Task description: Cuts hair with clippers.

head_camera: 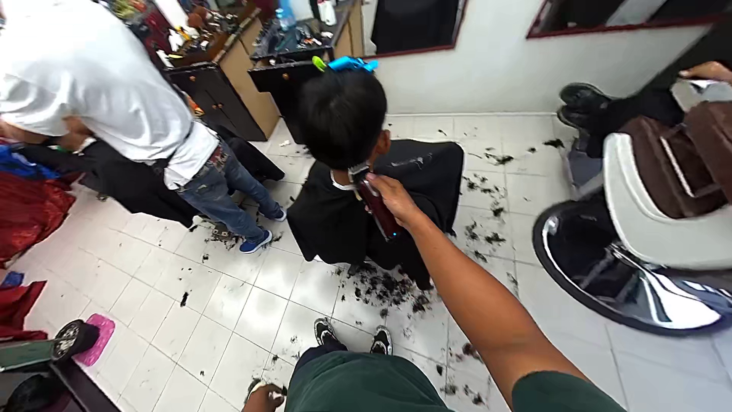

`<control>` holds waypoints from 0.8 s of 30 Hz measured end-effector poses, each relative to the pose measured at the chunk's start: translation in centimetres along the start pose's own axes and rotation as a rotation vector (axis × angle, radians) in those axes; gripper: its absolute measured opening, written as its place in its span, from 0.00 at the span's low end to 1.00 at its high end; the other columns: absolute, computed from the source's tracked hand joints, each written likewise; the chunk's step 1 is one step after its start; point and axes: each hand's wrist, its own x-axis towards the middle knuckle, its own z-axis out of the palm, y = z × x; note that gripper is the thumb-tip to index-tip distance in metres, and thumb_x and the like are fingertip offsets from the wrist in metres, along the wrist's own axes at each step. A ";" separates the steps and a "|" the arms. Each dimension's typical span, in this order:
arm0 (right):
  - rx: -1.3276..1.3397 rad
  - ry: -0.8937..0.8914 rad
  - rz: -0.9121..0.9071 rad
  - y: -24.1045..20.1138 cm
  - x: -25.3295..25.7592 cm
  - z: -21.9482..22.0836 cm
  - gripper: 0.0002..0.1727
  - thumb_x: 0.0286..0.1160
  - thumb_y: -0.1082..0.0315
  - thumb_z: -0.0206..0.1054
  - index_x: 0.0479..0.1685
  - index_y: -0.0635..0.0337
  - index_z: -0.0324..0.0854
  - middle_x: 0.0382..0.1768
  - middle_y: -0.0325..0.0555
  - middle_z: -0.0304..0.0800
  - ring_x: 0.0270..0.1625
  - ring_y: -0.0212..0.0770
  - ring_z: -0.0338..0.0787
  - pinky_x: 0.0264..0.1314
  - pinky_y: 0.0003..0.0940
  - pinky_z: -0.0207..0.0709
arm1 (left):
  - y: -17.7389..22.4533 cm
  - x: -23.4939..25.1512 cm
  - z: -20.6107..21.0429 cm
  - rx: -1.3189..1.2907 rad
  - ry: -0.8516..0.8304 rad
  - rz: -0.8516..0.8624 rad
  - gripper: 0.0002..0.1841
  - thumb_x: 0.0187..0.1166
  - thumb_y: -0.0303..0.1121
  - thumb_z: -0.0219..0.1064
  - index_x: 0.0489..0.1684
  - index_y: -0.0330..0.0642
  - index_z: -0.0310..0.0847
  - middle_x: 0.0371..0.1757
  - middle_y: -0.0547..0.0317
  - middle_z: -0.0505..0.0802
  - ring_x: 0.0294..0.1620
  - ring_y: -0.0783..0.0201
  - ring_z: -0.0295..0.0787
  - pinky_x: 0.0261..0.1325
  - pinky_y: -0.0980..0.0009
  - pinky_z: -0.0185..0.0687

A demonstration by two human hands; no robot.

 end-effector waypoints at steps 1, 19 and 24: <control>0.072 -0.009 -0.074 0.6 0.1 -0.1 0.27 0.93 0.45 0.48 0.68 0.57 0.77 0.42 0.47 0.88 0.33 0.40 0.90 0.39 0.39 0.89 | -0.7 2.6 -0.6 -0.050 0.027 -0.078 0.22 0.87 0.41 0.65 0.72 0.36 0.82 0.47 0.37 0.94 0.42 0.45 0.92 0.52 0.45 0.86; 0.179 0.351 0.324 8.7 -17.6 0.9 0.30 0.95 0.52 0.35 0.45 0.60 0.82 0.24 0.41 0.88 0.20 0.34 0.87 0.21 0.32 0.85 | 49.5 5.5 -17.8 0.109 -0.045 0.884 0.18 0.90 0.37 0.61 0.70 0.36 0.81 0.41 0.52 0.91 0.30 0.70 0.79 0.34 0.73 0.74; 0.191 0.488 0.320 8.2 -18.7 0.5 0.27 0.94 0.52 0.39 0.51 0.60 0.82 0.29 0.40 0.87 0.25 0.34 0.87 0.27 0.31 0.85 | 47.8 6.5 -19.3 0.090 0.080 1.159 0.12 0.87 0.30 0.63 0.60 0.33 0.86 0.38 0.52 0.92 0.32 0.68 0.85 0.40 0.70 0.83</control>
